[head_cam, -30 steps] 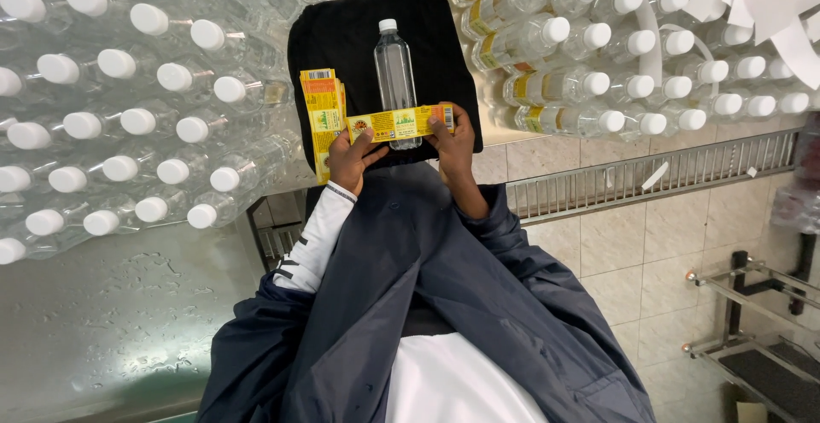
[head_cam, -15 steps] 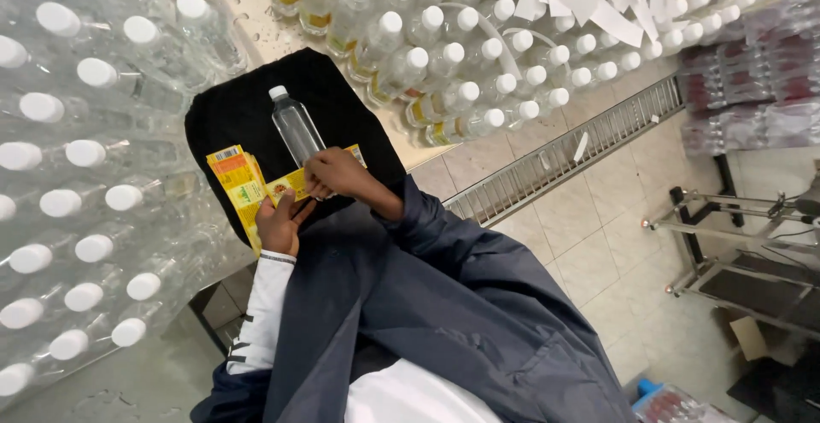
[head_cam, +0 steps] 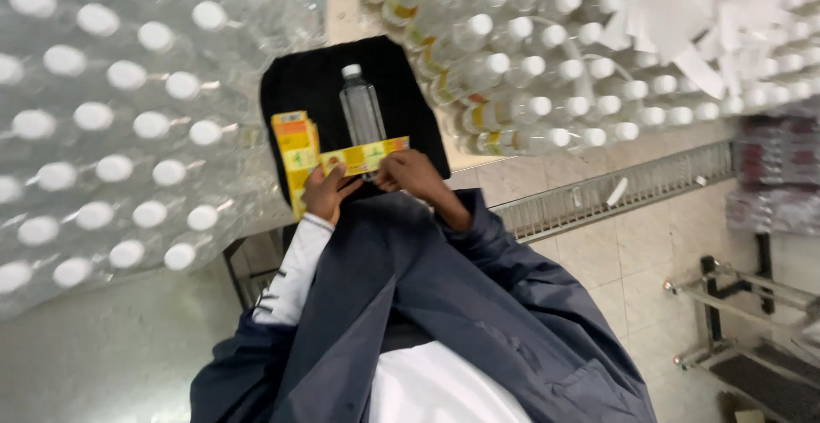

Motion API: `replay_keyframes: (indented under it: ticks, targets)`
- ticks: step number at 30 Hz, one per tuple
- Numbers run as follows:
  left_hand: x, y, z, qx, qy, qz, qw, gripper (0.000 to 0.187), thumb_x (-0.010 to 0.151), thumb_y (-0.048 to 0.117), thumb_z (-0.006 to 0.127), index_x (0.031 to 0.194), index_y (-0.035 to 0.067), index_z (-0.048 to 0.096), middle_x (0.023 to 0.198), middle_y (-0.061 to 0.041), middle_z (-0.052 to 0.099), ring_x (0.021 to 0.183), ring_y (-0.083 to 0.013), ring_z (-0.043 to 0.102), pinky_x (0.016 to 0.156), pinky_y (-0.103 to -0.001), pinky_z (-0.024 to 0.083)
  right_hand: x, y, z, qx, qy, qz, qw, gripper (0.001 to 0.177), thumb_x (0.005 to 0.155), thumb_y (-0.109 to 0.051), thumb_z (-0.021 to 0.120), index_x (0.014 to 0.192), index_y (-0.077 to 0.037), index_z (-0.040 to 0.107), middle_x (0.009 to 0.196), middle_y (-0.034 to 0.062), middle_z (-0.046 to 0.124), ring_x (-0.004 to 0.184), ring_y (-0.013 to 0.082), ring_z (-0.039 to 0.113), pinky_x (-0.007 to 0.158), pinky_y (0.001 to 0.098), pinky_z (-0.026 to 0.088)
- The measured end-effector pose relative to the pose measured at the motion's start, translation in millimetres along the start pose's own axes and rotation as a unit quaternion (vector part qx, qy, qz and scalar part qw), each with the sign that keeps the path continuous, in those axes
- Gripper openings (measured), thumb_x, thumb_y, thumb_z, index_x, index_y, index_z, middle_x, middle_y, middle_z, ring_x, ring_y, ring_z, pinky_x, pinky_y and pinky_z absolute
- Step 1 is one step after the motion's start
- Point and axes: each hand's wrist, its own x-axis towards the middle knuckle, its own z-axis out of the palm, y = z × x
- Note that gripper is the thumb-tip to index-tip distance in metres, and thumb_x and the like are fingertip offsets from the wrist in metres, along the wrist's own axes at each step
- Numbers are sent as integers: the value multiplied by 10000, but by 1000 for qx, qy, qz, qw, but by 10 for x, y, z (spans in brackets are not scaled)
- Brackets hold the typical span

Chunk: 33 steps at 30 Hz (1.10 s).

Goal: Manually applying adhesive labels to plastic water bottles in a production environment.

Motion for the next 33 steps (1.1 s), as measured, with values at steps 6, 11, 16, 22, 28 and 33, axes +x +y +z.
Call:
replay_keyframes:
  ticks: [6,11,16,22,28,33]
  targets:
    - [-168,209,179,-21,6,10,1000,509,1012,161,860,1411,-41,616,1228,-260,730,1096,-471,762,906,-678,682,155,-36,-392,-182,174,-61,966,286,1062,-405,688,1215,-180,777,949,63,818,847,177,798,715,380,659]
    - [-82,52,40,-61,51,7,997,685,986,89,882,1494,-86,458,1239,-274,637,1042,-489,756,907,-726,680,564,-556,22,-269,122,-71,953,699,1017,-540,725,1441,2,605,1287,254,740,1234,429,719,1032,593,596]
    - [-96,264,228,-21,12,-8,1000,658,1071,88,777,1560,-51,359,1317,-290,585,1137,-461,719,1006,-731,637,796,-769,-16,-321,129,13,938,1102,772,-829,719,1399,69,596,1390,361,681,1290,546,686,1082,667,561]
    - [-443,433,316,-11,22,2,1000,386,1074,86,719,1410,65,530,1290,-155,661,1175,-391,739,1040,-674,627,578,-643,90,-259,147,-73,952,956,798,-711,722,1288,109,666,1306,380,632,1162,609,699,982,663,603]
    - [-915,666,365,179,48,179,966,577,1070,56,730,1539,70,393,1447,-293,510,1379,-484,590,1023,-630,604,199,-643,-202,-77,169,-12,982,1281,726,-836,781,1547,74,409,1375,421,637,1283,607,643,1050,696,535]
    - [-1298,800,1063,581,-124,503,628,768,1008,330,745,1625,-44,482,1670,-299,469,1551,-497,420,1279,-614,302,170,-467,-100,170,199,-133,956,776,833,-442,960,1342,22,603,977,187,757,961,297,768,804,462,647]
